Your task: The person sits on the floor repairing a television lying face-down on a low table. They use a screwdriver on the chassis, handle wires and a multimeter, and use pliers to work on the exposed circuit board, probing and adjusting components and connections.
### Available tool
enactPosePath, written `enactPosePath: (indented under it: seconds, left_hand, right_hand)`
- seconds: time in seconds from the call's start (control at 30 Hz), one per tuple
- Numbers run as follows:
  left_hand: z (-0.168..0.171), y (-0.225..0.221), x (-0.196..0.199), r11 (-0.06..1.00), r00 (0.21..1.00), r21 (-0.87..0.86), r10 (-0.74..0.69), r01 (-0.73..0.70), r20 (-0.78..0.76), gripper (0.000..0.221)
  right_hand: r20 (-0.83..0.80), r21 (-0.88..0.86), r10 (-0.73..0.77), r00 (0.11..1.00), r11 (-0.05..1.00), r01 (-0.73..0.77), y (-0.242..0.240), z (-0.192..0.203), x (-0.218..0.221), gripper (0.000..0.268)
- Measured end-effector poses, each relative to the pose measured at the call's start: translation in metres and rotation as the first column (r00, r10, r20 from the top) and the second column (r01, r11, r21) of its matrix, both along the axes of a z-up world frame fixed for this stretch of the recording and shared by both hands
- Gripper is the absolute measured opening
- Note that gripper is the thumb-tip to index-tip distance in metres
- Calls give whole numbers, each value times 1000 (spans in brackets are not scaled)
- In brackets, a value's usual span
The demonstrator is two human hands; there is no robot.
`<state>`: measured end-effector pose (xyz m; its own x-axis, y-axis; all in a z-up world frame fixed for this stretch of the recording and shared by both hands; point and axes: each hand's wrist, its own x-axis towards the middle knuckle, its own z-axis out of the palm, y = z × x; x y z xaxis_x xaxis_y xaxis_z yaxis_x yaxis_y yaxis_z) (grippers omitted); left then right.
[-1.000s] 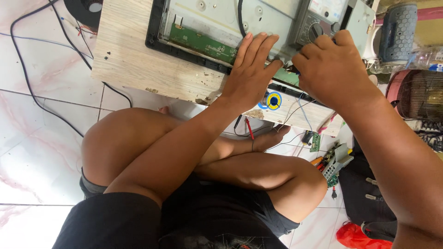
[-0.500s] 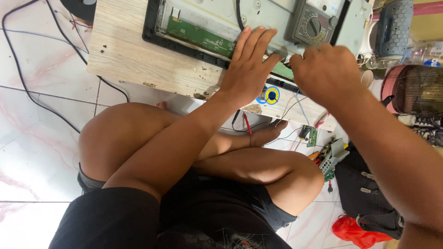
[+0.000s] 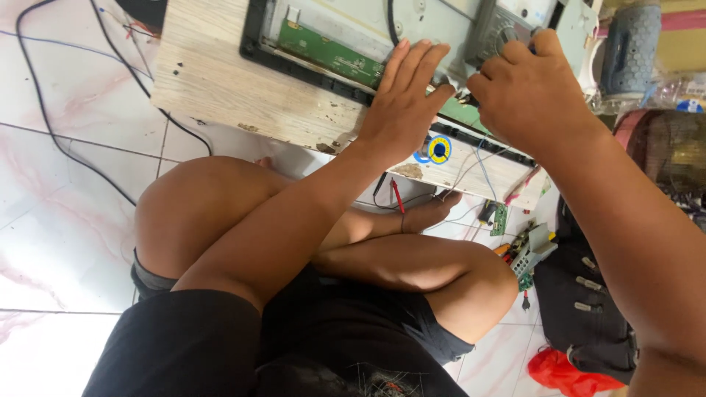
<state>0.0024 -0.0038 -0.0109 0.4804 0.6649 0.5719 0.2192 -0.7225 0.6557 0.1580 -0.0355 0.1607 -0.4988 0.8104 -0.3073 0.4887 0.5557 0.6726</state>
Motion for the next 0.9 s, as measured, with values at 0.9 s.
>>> enactPosePath:
  seconds: [0.9]
  left_hand:
    - [-4,0,-2,1000,1000,14,-7,7,22,37]
  right_hand:
    - [-140,69,-174,975,980,185,-32,-24,-7,7]
